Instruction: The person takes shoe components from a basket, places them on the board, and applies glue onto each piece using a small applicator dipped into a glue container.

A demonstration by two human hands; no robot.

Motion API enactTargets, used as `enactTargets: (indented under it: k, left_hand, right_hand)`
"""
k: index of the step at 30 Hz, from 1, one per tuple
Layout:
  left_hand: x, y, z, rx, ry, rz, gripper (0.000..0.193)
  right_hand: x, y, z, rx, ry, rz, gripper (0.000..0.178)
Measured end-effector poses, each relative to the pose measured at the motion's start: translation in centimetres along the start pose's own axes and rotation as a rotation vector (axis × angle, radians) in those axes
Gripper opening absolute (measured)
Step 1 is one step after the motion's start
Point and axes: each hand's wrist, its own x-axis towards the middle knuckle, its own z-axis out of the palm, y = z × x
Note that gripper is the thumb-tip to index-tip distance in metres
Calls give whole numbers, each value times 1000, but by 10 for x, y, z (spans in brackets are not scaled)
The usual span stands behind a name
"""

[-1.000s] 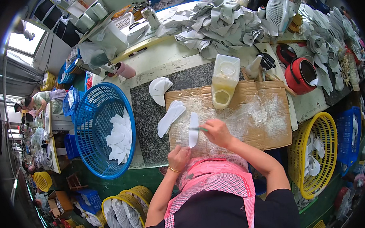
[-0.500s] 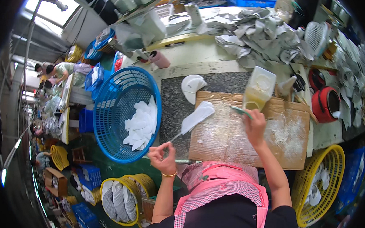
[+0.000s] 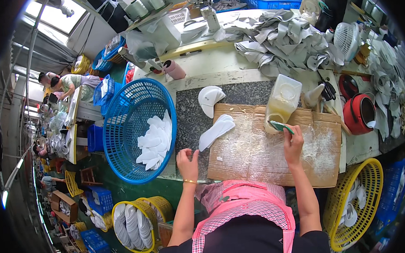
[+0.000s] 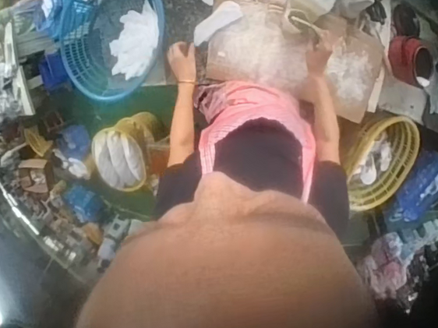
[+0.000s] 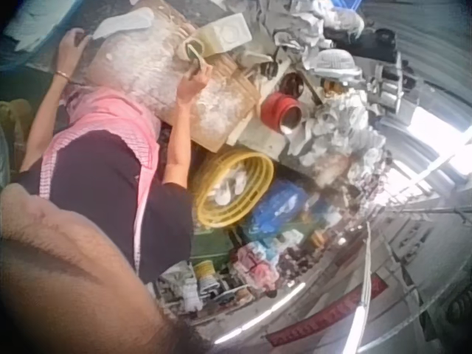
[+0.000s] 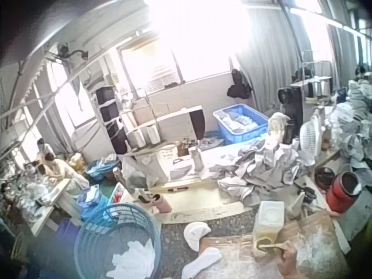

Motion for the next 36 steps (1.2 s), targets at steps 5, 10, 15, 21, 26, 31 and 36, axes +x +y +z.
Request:
enactTargets:
  k: [5,10,15,21,26,31,36]
  left_hand:
    - [-1,-55,66,-839,20,-862,49]
    - [-35,-12,44,-914,-148,-656,39]
    - [-85,28,74,-942,-316,-822,32]
    - [-91,35,61,-825,-374,-863,26]
    - [-92,26,61,-928,-370,-1090,32]
    - [-89,36,55,-912,-372,-1048,39]
    - [-68,58,46,-894,-287,-756,58]
  right_hand:
    - [-4,-12,1,56,9,41,8]
    - [-23,-10,10,132,78,259,13]
    - [-67,-43,58,68,-438,-225,9]
    - [-53,-14,53,-267,-285,-362,15]
    - [-98,-46,59,16,-578,-721,31]
    - [-60,-8,40,-179,-407,-486,23]
    - [-15,-4,17,-314,-141,-321,19]
